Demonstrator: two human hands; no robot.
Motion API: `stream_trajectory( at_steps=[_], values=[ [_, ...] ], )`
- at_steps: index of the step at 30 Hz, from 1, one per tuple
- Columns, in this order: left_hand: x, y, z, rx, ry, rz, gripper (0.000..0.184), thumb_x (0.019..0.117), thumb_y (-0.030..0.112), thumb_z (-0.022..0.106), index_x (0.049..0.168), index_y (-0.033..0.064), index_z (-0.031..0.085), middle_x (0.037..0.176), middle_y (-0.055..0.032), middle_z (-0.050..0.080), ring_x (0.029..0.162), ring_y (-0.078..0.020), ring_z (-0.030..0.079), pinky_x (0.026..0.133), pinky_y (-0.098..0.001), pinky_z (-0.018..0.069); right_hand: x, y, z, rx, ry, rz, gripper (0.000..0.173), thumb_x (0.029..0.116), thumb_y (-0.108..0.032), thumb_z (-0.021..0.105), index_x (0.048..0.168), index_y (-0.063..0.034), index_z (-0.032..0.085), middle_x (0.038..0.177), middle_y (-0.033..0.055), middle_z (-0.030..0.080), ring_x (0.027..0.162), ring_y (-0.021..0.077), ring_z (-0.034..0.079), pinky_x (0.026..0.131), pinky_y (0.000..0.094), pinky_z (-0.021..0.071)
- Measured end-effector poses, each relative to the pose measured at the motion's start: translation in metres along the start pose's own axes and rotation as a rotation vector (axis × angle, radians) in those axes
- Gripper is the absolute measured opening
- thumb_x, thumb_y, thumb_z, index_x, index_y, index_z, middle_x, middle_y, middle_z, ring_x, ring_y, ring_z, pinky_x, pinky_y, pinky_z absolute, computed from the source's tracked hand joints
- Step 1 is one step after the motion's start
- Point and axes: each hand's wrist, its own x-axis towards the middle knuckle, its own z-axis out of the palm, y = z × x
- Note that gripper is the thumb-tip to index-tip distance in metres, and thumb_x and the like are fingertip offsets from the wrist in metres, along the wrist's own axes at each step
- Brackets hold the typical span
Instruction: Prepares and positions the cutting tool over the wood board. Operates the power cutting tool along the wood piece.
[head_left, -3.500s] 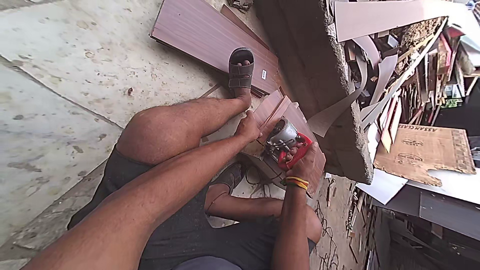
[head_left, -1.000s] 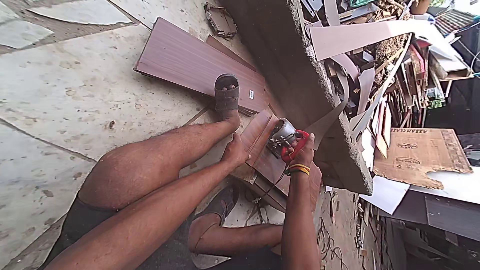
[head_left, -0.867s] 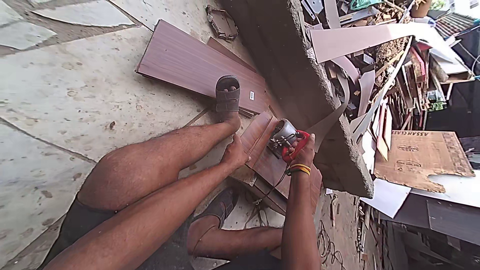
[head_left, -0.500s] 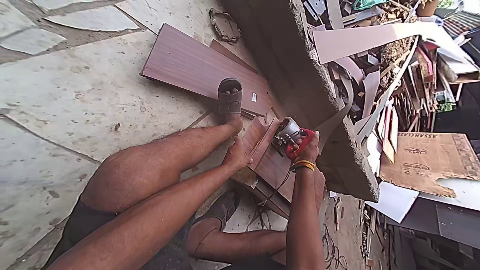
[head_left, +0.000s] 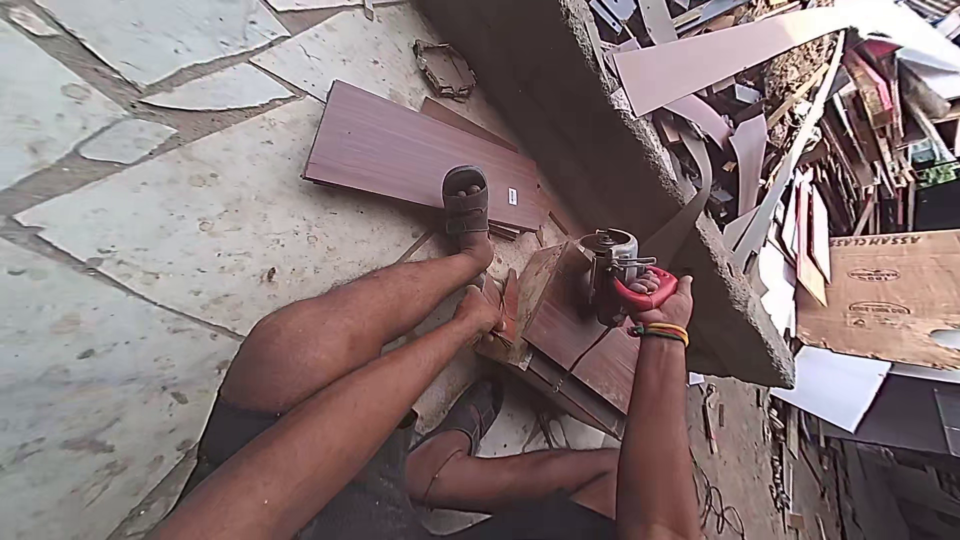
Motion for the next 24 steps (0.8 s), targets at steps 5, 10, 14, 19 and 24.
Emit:
stream_trajectory(
  at_steps=[5,10,14,19,24],
  values=[
    [0.004,-0.004,-0.002,-0.118,-0.006,-0.073,0.091,0.0781,-0.007,0.082,0.151,0.0022,0.028,0.119,-0.0239,0.06,0.084,-0.0273,0.071,0.068,-0.0379,0.0615,-0.033,-0.024,-0.068,0.179,0.177,-0.167,0.051,0.1091,-0.049,0.025,0.084,-0.0125,0.051,0.063,0.001,0.058,0.056,0.0123,0.061,0.053,0.0277,0.0542],
    [-0.006,-0.004,-0.009,-0.254,-0.03,-0.11,0.058,0.0858,-0.003,0.076,0.136,0.0006,0.048,0.108,-0.018,0.064,0.075,-0.02,0.066,0.063,-0.0326,0.0572,-0.028,-0.039,-0.152,-0.09,0.242,-0.284,0.03,0.1106,-0.026,0.031,0.105,-0.0079,0.053,0.084,0.0038,0.064,0.075,0.0124,0.064,0.067,0.032,0.0566],
    [-0.018,-0.001,-0.016,-0.318,-0.042,-0.08,0.052,0.0872,-0.003,0.074,0.133,0.0033,0.052,0.109,-0.0169,0.062,0.078,-0.0202,0.065,0.066,-0.0325,0.0568,-0.06,-0.037,-0.18,-1.196,0.443,-0.284,0.039,0.0939,0.001,0.065,0.131,0.0062,0.056,0.113,0.018,0.066,0.096,0.0187,0.065,0.086,0.0361,0.0544],
    [-0.046,0.007,-0.017,-0.376,-0.071,-0.034,0.045,0.089,-0.003,0.071,0.13,0.0033,0.053,0.108,-0.0166,0.061,0.077,-0.0204,0.064,0.066,-0.0326,0.0567,-0.061,-0.03,-0.197,-1.642,0.478,-0.001,0.047,0.0948,-0.017,0.073,0.134,0.0054,0.06,0.133,0.0249,0.064,0.125,0.0326,0.061,0.109,0.0489,0.0442],
    [-0.08,0.013,-0.023,-0.406,-0.079,0.018,0.05,0.0878,-0.005,0.07,0.133,0.0074,0.051,0.107,-0.017,0.061,0.075,-0.0222,0.065,0.063,-0.0337,0.0576,-0.072,-0.037,-0.196,-1.539,0.498,0.04,0.053,0.0887,-0.018,0.08,0.131,0.0064,0.06,0.129,0.0248,0.065,0.119,0.0321,0.064,0.105,0.0488,0.0482]
  ],
)
